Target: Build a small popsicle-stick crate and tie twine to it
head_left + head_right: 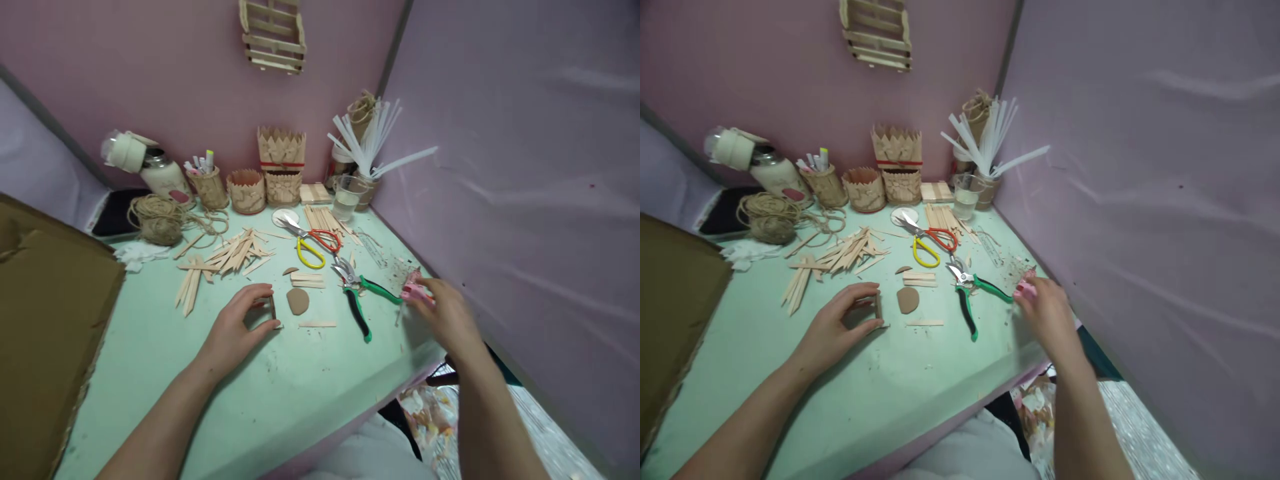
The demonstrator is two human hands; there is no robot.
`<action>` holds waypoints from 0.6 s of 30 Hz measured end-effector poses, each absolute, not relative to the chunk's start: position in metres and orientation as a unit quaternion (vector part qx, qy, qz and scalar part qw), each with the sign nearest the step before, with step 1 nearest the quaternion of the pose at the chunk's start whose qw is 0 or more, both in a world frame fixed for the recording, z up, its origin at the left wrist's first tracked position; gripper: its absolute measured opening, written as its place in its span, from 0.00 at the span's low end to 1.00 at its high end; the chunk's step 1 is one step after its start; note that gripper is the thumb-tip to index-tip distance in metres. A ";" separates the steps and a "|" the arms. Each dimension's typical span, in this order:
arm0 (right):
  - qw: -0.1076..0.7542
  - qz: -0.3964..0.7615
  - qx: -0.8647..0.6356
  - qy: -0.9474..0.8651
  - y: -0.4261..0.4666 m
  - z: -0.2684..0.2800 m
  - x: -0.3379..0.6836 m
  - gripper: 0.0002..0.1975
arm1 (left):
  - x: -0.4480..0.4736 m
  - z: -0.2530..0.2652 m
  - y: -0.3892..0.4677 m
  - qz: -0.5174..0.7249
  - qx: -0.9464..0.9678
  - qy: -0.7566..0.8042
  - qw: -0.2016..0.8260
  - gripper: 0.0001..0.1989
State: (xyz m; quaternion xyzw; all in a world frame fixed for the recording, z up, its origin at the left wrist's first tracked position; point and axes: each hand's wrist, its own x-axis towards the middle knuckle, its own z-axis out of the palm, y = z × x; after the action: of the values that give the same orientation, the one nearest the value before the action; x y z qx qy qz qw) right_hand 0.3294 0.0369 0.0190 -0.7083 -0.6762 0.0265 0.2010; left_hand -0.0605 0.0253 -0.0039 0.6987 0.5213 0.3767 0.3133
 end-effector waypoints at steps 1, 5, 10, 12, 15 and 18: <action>0.160 0.017 -0.733 -0.661 0.040 0.015 0.345 0.22 | -0.060 -0.004 0.025 0.380 0.701 0.515 0.314 0.18; 0.063 0.049 -0.744 -0.663 0.049 -0.005 0.379 0.24 | -0.060 -0.005 0.024 0.370 0.704 0.515 0.320 0.19; 0.058 0.054 -0.744 -0.664 0.054 -0.013 0.381 0.21 | -0.059 -0.004 0.023 0.357 0.685 0.541 0.334 0.23; 0.060 0.045 -0.753 -0.654 0.053 -0.008 0.378 0.21 | -0.059 -0.004 0.022 0.362 0.676 0.544 0.340 0.24; 0.081 0.054 -0.756 -0.647 0.045 0.006 0.371 0.21 | -0.058 -0.005 0.022 0.369 0.670 0.545 0.345 0.25; 0.161 0.098 -0.757 -0.625 0.029 0.024 0.358 0.23 | -0.057 -0.006 0.022 0.370 0.676 0.540 0.338 0.25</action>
State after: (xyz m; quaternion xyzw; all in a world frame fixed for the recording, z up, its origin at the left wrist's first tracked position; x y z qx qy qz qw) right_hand 0.3581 0.0289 0.0238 -0.7573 -0.6252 0.0977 0.1614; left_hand -0.0574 0.0220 -0.0060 0.6765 0.5397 0.3702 0.3377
